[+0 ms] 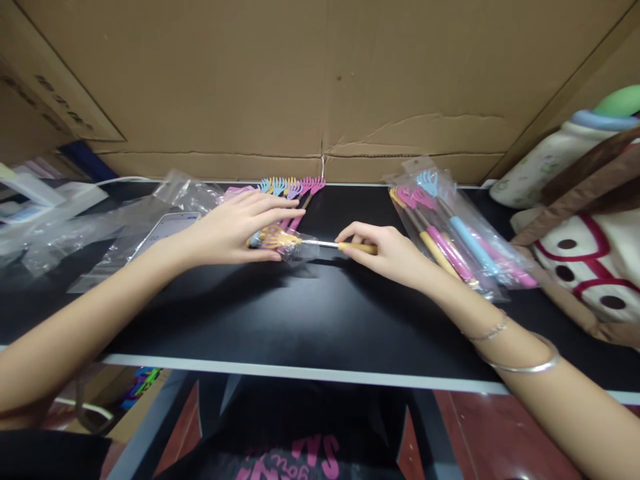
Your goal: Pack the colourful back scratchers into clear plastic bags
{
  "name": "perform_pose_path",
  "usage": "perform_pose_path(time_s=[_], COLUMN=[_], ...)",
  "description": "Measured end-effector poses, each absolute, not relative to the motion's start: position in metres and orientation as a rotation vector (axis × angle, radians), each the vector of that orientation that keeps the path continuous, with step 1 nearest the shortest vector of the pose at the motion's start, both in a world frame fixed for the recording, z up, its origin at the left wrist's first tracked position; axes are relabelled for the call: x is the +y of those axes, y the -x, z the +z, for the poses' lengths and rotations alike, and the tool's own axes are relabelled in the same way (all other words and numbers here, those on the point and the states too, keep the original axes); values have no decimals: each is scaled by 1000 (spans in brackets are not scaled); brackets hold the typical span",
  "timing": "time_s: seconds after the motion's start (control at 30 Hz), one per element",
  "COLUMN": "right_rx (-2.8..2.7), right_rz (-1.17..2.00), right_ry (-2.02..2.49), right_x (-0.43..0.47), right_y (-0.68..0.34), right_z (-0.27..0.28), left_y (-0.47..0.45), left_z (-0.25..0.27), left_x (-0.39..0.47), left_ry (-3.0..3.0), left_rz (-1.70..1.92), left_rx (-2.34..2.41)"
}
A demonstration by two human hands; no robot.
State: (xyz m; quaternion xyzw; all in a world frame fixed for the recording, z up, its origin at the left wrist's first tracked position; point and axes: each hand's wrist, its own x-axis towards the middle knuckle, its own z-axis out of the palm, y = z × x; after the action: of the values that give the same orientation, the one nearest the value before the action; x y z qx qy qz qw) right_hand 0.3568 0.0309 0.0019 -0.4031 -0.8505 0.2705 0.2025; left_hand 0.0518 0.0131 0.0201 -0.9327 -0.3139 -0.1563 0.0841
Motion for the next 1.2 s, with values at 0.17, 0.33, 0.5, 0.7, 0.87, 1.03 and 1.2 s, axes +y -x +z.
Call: perform_pose_path(time_s=[0.17,0.33,0.5,0.7,0.87,1.03,1.2], right_rx=[-2384,-2337,-2335,-2358,-2370,-2375,-2360], right_rz=[732,761,772,748,753,786,783], right_ry=[1152,1203,1212,1200,1157,1096,1065], right_x=[36,40,41,38,35,30,27], right_y=[-364,-372,-373,-370,-365,-359,-357], right_z=[13,20,18,16,13,9,8], left_y=[-46,-43,-43,-50,-58,-64,-65], left_z=[23,22,22,18,11,7,9], left_x=[16,21,22,20,14,11,9], left_ry=[2723,2647,2600,2620,2596,2561,2579], left_rz=[-393,-352,-336,-360,-400,-410,-422], left_rx=[-975,-1023,-1051,-1004,-904,-840,-822])
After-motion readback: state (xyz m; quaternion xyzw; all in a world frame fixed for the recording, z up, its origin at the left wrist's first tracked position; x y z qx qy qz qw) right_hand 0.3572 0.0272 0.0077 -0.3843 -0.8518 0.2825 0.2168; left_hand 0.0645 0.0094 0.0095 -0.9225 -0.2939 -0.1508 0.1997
